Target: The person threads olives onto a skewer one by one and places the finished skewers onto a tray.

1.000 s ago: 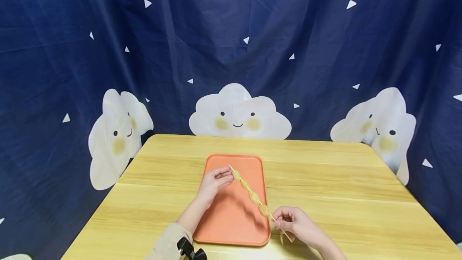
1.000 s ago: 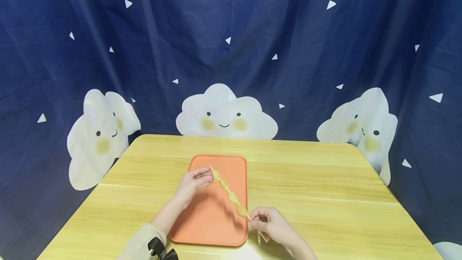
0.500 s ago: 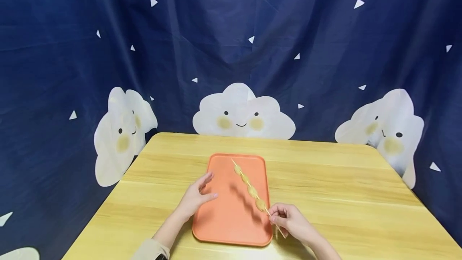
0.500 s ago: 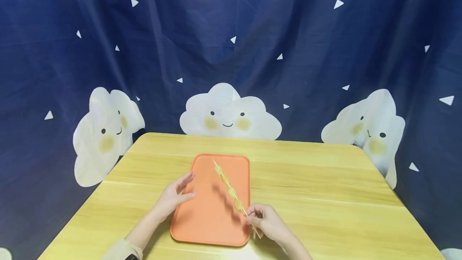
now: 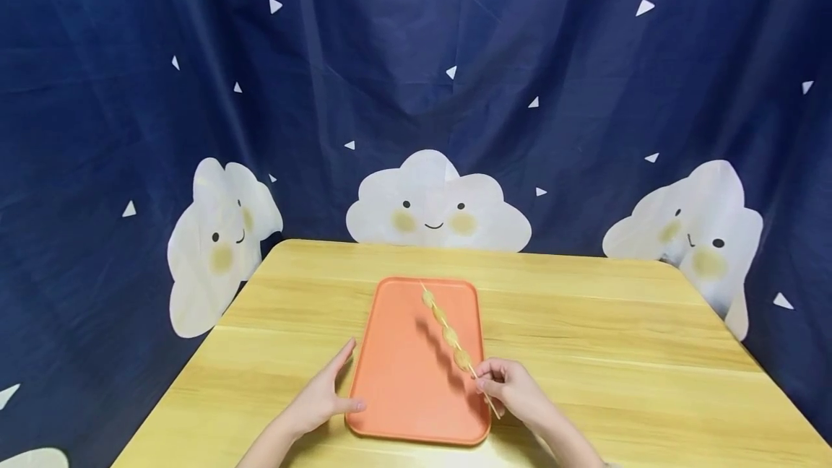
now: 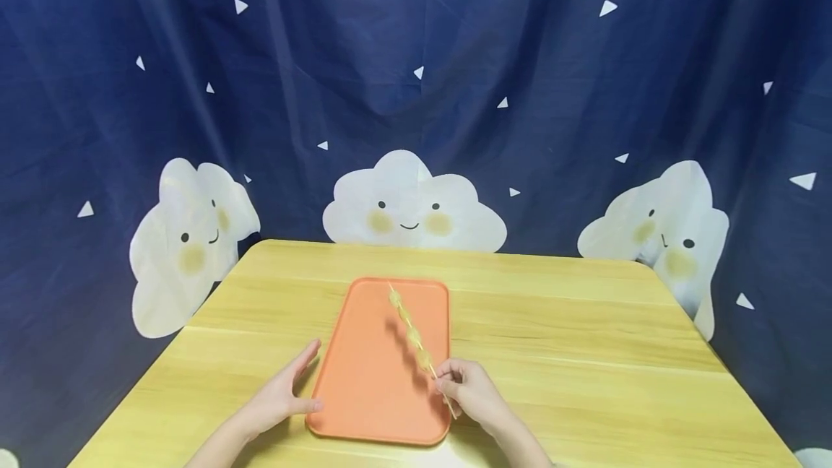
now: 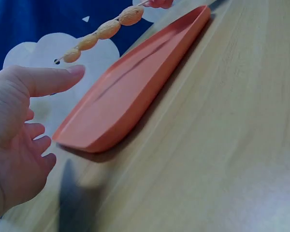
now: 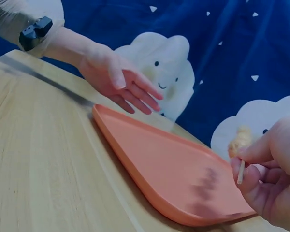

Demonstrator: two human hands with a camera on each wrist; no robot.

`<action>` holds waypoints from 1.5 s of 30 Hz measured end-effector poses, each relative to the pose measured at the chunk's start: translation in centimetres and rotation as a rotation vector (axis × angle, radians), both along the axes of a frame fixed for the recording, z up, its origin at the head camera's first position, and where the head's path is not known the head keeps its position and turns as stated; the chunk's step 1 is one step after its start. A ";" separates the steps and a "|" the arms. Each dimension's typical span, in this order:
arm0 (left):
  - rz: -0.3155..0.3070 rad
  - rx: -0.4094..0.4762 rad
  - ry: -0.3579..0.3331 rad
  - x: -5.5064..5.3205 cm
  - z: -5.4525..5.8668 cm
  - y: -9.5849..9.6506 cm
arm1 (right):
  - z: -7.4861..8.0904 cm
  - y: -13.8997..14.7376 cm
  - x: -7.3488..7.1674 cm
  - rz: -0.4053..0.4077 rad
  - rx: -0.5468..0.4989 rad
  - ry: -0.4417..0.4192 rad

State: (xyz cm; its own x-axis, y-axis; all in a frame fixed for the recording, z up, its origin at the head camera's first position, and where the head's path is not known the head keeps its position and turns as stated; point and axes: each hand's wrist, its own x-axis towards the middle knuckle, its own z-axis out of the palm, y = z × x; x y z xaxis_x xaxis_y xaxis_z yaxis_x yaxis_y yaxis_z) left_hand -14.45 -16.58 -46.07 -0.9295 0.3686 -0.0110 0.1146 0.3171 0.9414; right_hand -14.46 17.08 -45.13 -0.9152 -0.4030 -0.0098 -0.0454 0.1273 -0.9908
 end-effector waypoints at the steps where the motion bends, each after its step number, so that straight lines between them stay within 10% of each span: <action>1: -0.005 -0.003 -0.010 0.2 -0.1 -0.2 | 0.0 -0.3 -0.1 -0.009 -0.002 -0.003; 27: -0.018 0.066 -0.055 0.9 -1.4 0.3 | -2.0 -7.7 -1.3 -0.142 -0.188 -0.204; 45: -0.033 0.104 -0.100 0.7 -1.4 0.3 | -2.5 -8.5 -1.5 -0.176 -0.122 -0.206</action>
State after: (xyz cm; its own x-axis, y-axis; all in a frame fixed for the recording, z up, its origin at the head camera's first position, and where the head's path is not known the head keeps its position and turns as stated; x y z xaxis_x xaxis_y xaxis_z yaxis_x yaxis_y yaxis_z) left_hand -13.75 -16.26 -47.42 -0.9132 0.4027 -0.0628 0.0276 0.2148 0.9763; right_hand -15.96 8.58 -47.64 -0.9548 -0.2476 -0.1644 0.1708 -0.0048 -0.9853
